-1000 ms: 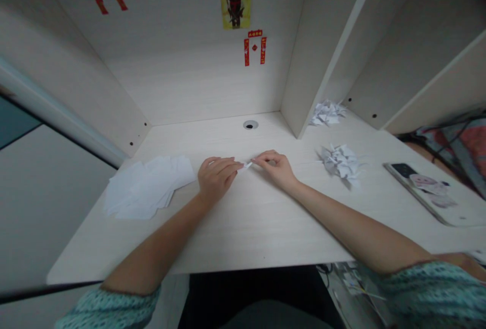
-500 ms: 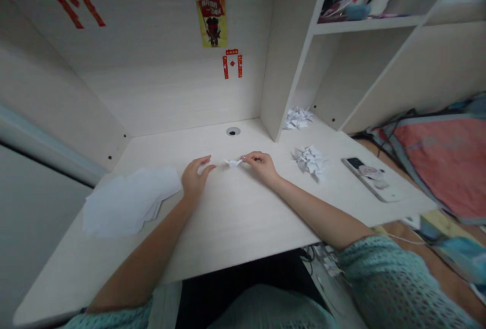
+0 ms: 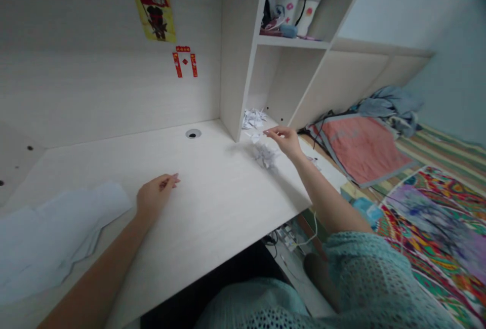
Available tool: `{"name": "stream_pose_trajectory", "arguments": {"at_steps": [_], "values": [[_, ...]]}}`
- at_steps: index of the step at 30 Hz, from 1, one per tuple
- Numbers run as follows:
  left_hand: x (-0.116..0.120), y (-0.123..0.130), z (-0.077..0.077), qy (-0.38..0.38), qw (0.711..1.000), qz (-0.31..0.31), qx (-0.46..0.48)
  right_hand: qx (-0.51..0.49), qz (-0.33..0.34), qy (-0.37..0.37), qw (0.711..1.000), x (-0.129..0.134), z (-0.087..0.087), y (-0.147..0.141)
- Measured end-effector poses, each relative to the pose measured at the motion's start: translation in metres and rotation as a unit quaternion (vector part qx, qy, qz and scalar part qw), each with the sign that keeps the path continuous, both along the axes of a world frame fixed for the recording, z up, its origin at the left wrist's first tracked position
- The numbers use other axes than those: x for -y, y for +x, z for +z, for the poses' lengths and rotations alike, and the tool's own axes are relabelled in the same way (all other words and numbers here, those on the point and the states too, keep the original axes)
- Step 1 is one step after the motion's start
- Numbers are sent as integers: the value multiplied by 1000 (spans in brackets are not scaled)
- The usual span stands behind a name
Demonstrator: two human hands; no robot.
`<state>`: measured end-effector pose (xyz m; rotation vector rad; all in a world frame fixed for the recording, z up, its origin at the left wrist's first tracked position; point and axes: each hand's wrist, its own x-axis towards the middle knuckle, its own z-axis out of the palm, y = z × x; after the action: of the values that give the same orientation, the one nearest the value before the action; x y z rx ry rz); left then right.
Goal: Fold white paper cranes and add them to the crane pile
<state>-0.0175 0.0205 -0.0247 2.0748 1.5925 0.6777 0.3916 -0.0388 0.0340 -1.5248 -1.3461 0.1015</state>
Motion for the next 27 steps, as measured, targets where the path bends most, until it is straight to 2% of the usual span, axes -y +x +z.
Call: {"name": "stream_pose_trajectory", "arguments": {"at_steps": [3, 7, 10, 13, 18, 23, 27], "values": [[0, 1, 3, -12, 1000, -5, -19, -6, -55, -15, 998, 1, -22, 33], [0, 2, 5, -19, 999, 0, -31, 23, -63, -46, 997, -6, -45, 53], [0, 1, 4, -16, 999, -8, -34, 40, -45, -58, 997, -4, -50, 57], [1, 0, 4, -15, 999, -15, -28, 49, -41, -59, 996, 10, -51, 60], [1, 0, 5, -17, 999, -10, -48, 105, -38, -21, 994, 34, -60, 61], [1, 0, 6, -10, 998, -14, -56, 129, -63, -39, 989, 37, -73, 53], [3, 1, 8, -15, 999, -10, -51, 141, -75, -40, 986, 36, -76, 51]]}}
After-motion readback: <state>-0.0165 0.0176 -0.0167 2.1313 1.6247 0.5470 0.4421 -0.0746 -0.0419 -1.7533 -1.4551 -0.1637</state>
